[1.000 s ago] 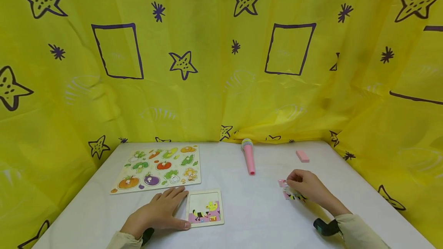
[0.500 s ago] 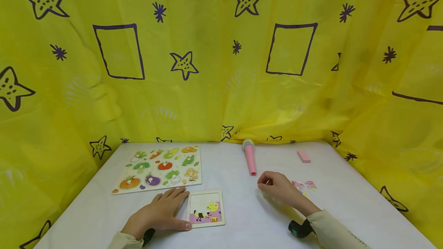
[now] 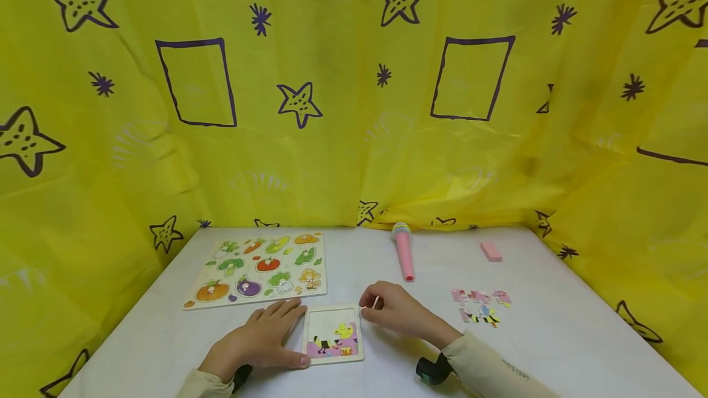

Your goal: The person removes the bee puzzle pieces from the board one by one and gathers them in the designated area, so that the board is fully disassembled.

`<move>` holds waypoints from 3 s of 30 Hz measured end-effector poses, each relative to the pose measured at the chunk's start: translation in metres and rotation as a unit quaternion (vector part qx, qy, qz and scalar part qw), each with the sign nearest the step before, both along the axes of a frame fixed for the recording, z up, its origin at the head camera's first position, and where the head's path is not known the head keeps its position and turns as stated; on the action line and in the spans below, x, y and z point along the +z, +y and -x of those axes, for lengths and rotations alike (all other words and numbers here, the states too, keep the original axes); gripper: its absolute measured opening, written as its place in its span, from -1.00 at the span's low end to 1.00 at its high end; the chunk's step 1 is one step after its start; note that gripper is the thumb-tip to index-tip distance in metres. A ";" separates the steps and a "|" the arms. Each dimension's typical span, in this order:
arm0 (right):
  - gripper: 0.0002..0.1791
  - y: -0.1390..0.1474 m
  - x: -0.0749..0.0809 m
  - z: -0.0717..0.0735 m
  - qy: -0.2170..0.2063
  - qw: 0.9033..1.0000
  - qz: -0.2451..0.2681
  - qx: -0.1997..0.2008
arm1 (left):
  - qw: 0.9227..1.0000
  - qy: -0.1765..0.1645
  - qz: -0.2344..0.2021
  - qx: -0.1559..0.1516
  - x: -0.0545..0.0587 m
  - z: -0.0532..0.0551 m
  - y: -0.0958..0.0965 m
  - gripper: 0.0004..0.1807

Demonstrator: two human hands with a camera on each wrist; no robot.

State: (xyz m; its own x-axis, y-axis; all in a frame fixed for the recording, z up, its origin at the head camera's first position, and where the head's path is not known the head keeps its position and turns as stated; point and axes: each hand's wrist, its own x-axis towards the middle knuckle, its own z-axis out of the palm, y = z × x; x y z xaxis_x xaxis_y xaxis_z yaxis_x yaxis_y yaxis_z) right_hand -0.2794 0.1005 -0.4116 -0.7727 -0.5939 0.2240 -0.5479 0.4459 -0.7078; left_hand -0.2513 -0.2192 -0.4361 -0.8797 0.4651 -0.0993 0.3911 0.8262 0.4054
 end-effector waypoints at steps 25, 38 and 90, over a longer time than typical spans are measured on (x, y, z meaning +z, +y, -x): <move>-0.81 -0.040 -0.004 -0.004 -0.034 0.994 -0.097 0.036 | 1.000 0.015 0.021 -0.004 0.002 -0.001 0.000 0.25; -0.81 -0.042 -0.004 -0.006 -0.033 0.993 -0.112 0.032 | 1.000 0.008 0.000 -0.005 -0.001 0.000 -0.001 0.27; -0.83 -0.039 -0.006 -0.005 -0.062 0.997 -0.026 0.029 | 1.000 0.015 0.001 -0.003 0.000 -0.002 -0.002 0.25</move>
State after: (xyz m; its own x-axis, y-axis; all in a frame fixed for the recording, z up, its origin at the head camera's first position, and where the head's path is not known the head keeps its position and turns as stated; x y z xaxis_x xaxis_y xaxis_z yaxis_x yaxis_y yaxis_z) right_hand -0.2749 0.0617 -0.4178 -0.7566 -0.6468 0.0958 -0.4834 0.4546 -0.7481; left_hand -0.2498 -0.2209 -0.4357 -0.8796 0.4699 -0.0741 0.4077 0.8249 0.3916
